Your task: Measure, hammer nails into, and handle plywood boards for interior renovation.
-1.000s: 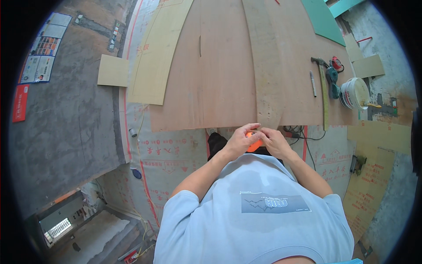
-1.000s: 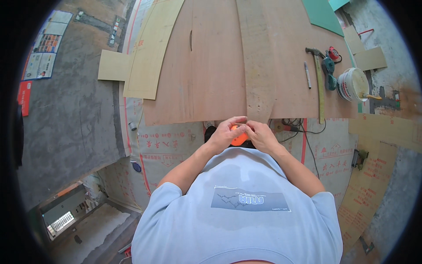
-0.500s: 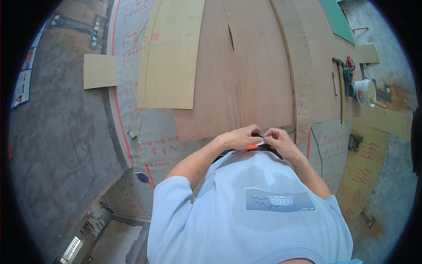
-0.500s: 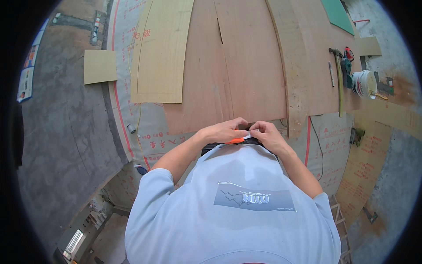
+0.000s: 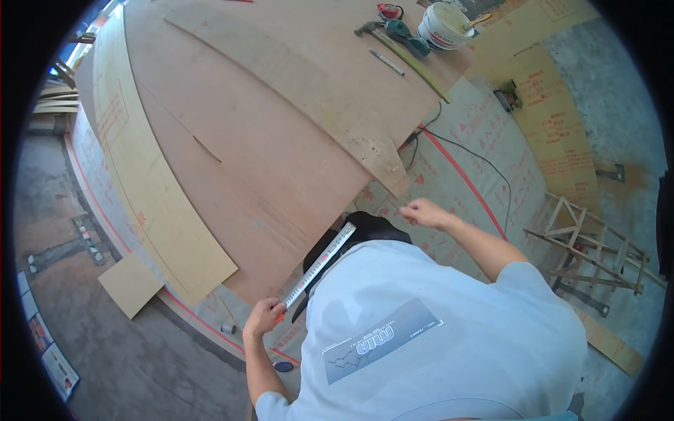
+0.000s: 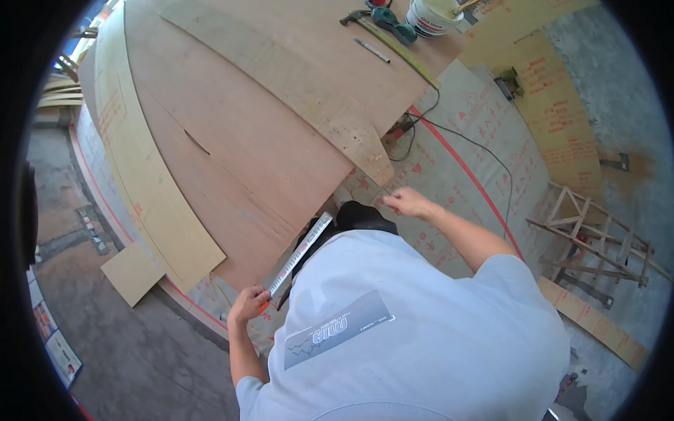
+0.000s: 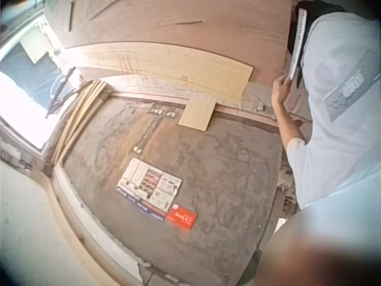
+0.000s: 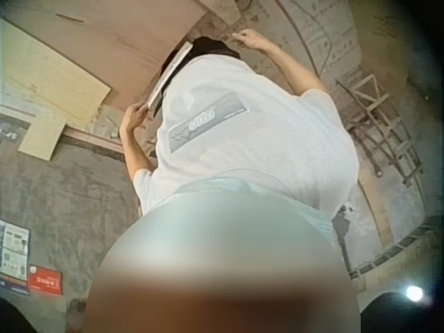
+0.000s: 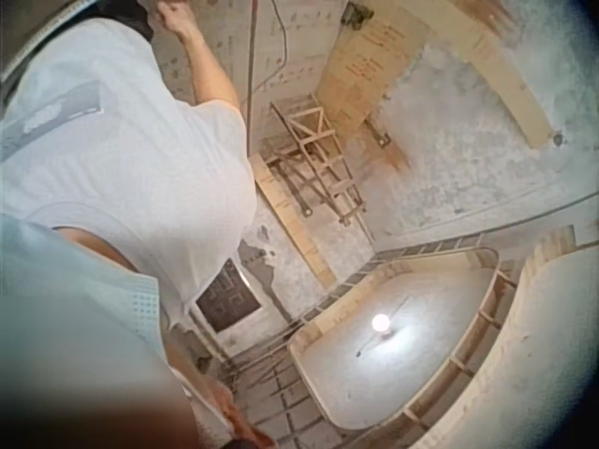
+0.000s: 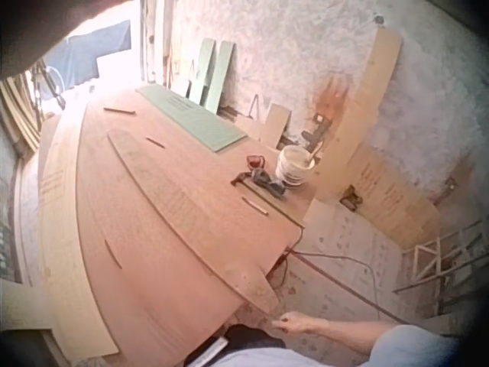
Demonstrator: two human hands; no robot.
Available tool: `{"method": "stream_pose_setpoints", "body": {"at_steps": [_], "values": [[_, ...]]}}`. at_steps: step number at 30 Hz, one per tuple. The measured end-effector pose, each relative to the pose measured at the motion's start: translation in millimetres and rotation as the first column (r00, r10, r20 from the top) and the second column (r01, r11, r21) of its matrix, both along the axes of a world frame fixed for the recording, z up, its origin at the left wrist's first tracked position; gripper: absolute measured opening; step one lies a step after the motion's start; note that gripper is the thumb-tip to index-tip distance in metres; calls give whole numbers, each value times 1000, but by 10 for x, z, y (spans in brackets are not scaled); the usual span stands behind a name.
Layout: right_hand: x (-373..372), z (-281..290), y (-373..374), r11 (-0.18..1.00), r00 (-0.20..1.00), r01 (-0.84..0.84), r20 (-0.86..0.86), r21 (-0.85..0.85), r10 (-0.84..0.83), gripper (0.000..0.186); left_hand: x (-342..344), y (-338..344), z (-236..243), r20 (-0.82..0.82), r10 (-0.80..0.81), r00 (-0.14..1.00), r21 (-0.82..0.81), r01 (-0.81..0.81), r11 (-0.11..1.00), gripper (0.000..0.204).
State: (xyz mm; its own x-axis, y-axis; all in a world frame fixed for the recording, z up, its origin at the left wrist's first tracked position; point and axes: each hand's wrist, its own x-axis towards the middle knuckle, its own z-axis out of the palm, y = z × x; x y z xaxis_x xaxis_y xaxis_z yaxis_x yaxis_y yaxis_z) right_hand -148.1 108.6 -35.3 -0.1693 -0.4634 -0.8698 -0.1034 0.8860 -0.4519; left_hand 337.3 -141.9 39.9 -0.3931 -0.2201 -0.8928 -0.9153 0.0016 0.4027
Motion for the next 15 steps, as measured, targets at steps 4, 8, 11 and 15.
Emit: {"method": "stream_pose_setpoints", "body": {"at_steps": [4,8,11,15], "values": [[501,-697,420,989,979,147,149,-35,-140,83,-64,134,-73,43,31,999,27,-32,999,30],[563,-1372,628,985,947,175,272,0,-169,78,-204,338,-73,57,100,993,91,-105,990,31],[397,-1083,457,996,935,85,348,-27,-71,72,-321,484,58,106,164,981,131,-177,975,32],[276,-908,393,999,955,-52,292,-14,54,68,-197,586,19,116,155,981,74,-164,984,31]]}}
